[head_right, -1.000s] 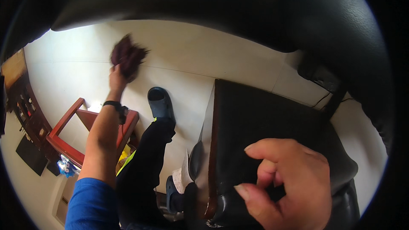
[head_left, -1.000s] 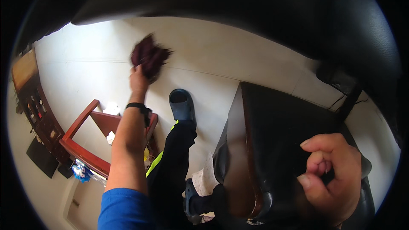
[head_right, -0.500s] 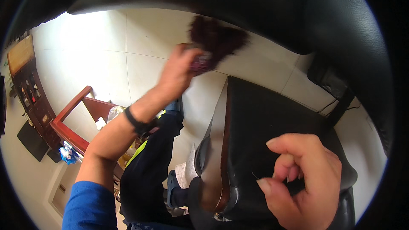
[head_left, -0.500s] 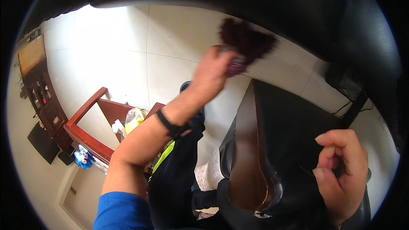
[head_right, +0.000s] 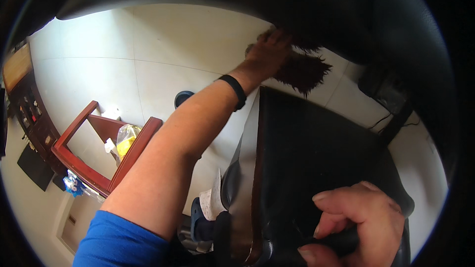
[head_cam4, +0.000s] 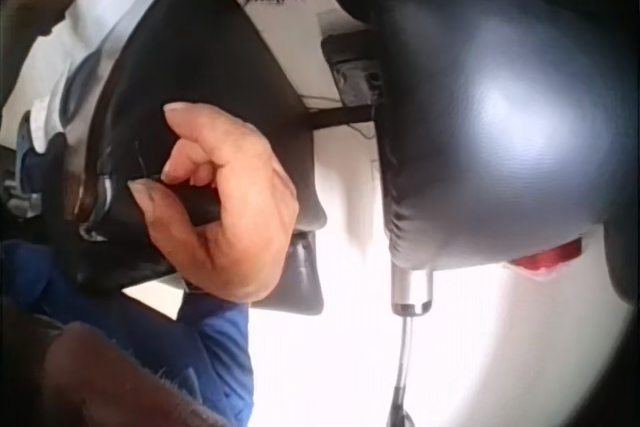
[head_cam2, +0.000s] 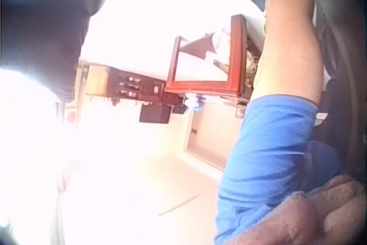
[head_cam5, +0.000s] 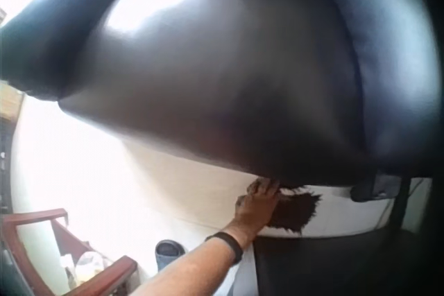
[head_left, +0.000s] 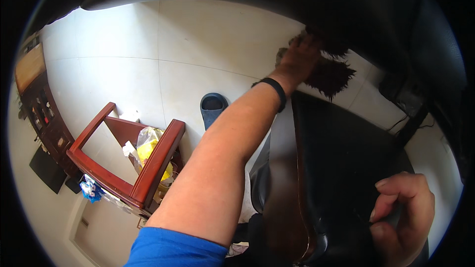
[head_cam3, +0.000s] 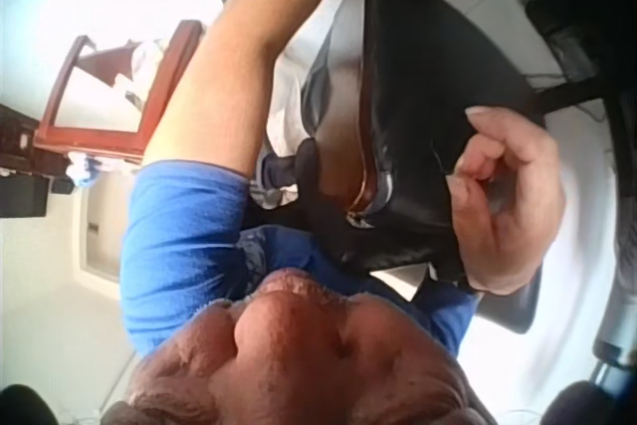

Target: The person mops a tiled floor with a cloth, repeatedly dipping it into a basin of water and wringing it out. They move around the room, wiping different areas and occasionally adjusting the cloth in hand.

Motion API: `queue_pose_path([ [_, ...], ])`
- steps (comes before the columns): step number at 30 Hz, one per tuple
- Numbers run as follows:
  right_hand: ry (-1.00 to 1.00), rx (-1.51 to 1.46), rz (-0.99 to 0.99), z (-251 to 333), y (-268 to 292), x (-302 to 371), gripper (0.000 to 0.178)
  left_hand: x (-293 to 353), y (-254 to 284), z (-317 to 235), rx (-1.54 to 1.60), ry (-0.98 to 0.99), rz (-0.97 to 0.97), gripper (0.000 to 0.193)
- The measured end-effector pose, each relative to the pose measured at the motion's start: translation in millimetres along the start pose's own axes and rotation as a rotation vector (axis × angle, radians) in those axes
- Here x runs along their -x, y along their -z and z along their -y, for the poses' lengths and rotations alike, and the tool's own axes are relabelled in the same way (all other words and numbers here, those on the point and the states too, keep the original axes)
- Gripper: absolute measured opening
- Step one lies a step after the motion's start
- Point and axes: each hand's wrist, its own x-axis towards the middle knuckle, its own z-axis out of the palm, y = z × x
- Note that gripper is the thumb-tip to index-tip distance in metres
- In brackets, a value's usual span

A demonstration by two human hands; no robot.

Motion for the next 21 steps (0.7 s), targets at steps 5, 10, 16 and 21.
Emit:
queue_pose_path([
  [5, -0.038, -0.015, -0.056, 0.9, -3.6, -8.4, 0.046, 28.2, -16.3, 91.9, -0.134, 0.153, 0.004, 0.056],
  [10, -0.275, -0.013, -0.22, 7.3, -11.8, -13.4, 0.039, 125.6, -11.0, 270.7, 0.07, 0.36, -0.42, 0.054],
  [16, -0.267, -0.025, -0.174, -0.7, -12.1, -15.8, 0.036, 281.5, 6.9, 384.8, 0.381, 1.14, -0.057, 0.04],
  [21, -0.386, 0.011, -0.224, -4.4, -20.4, -17.9, 0.033, 296.3, 20.0, 329.2, 0.317, 1.109, -0.435, 0.038],
])
